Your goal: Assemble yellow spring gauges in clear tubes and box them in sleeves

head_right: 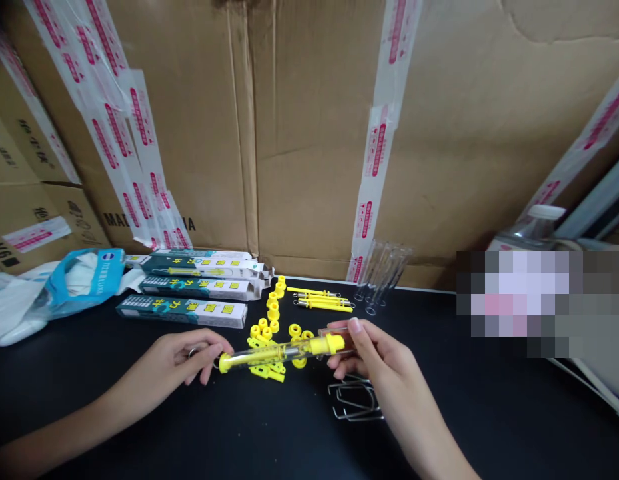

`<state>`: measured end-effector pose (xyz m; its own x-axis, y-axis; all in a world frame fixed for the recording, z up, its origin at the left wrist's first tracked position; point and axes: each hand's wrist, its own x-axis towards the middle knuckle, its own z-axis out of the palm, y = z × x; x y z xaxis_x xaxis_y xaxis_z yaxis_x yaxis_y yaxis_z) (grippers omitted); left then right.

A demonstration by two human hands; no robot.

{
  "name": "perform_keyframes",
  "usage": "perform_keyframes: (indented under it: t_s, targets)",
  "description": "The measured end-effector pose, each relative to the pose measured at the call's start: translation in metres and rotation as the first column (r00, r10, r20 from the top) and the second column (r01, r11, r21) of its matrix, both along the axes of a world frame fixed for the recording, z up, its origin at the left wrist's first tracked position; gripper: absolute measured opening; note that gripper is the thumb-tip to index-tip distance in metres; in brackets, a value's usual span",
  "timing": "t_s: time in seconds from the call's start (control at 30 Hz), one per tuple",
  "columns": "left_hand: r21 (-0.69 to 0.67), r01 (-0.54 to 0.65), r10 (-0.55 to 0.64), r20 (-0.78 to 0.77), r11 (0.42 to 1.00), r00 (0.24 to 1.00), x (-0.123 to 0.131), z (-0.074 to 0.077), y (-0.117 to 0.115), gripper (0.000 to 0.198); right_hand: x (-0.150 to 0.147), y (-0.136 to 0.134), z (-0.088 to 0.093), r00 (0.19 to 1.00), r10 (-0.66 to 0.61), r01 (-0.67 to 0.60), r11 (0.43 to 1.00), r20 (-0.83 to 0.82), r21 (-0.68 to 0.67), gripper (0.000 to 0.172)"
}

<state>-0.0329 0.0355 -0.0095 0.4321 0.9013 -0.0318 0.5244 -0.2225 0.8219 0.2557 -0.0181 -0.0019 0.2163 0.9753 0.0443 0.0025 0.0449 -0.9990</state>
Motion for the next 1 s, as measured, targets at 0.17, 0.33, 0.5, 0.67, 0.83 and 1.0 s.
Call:
perform_keyframes:
  t_s: [0.17,0.33,0.5,0.67,0.83,1.0]
  targets:
    - [-0.016,-0.018,0.019,0.086,1.000,0.996,-0.002,-0.001,0.002,0.042,0.003,0.000,-0.002,0.999,-0.018,0.018,1.000,-0.050,-0.006,0.051]
    - [-0.080,-0.103,0.112,0.120,0.991,0.986,-0.001,-0.002,0.004,0.043,0.003,0.000,-0.001,0.951,-0.004,-0.023,0.996,-0.310,-0.084,0.037]
    - [-0.036,-0.144,0.147,0.138,0.989,0.979,-0.004,-0.006,0.006,0.046,0.007,0.004,-0.002,0.907,-0.064,0.008,0.991,-0.415,-0.134,0.027]
    - [0.058,-0.194,0.183,0.150,0.979,0.972,-0.011,-0.009,0.010,0.043,0.013,0.008,-0.004,0.893,-0.129,0.090,0.990,-0.432,-0.111,0.015]
    - [0.109,-0.173,0.155,0.160,0.979,0.975,-0.016,-0.006,0.016,0.038,0.016,0.011,-0.004,0.897,-0.121,0.096,0.992,-0.426,-0.080,0.014]
    - [0.064,-0.045,0.030,0.225,0.997,0.974,-0.014,-0.009,0.015,0.041,0.012,0.010,-0.003,0.904,-0.070,0.037,0.996,-0.421,-0.087,0.017]
